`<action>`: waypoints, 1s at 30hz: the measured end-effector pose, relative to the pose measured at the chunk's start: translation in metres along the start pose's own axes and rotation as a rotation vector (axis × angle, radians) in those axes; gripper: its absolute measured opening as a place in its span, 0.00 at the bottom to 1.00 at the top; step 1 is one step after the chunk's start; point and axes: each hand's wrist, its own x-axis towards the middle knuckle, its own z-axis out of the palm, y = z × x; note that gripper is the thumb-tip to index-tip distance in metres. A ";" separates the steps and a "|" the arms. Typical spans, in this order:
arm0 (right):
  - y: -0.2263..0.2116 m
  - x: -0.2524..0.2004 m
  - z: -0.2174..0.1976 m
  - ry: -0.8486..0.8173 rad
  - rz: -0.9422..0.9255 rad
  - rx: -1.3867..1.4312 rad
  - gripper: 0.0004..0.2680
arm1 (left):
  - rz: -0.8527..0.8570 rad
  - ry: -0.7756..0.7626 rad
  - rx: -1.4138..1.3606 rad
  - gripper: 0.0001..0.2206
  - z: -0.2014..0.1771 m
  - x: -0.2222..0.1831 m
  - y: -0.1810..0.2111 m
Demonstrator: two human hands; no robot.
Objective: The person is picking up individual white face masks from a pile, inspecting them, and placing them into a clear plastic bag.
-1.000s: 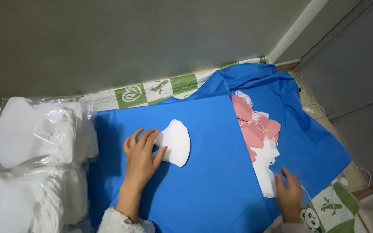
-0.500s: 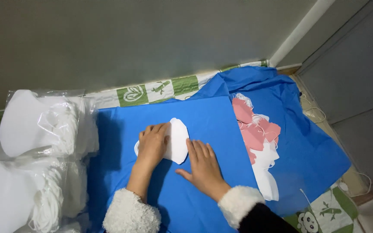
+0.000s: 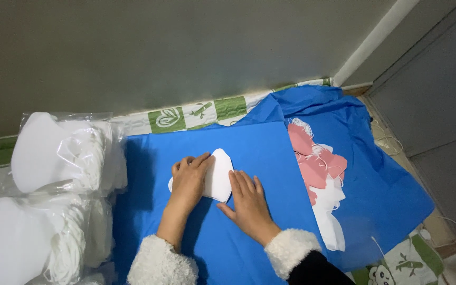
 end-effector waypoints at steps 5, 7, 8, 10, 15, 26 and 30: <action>0.039 -0.022 -0.083 -0.293 0.497 0.249 0.32 | 0.001 0.063 0.101 0.18 -0.017 -0.020 0.007; 0.095 -0.067 -0.088 0.298 0.756 0.866 0.22 | -0.006 0.215 0.090 0.18 -0.027 -0.031 0.010; 0.133 -0.095 -0.076 0.304 0.773 0.860 0.22 | 0.004 0.203 0.082 0.18 -0.033 -0.036 0.015; 0.207 -0.152 -0.051 0.243 1.048 0.409 0.26 | 0.009 0.297 0.085 0.21 -0.043 -0.044 0.026; 0.273 -0.297 0.057 0.033 1.269 0.428 0.21 | -0.039 0.329 -0.003 0.22 -0.033 -0.053 0.024; 0.279 -0.261 0.085 0.102 1.233 0.332 0.40 | -0.083 0.341 -0.054 0.20 -0.027 -0.052 0.015; 0.280 -0.231 0.088 -0.220 1.024 -0.081 0.39 | -0.091 0.320 -0.066 0.20 -0.026 -0.052 0.013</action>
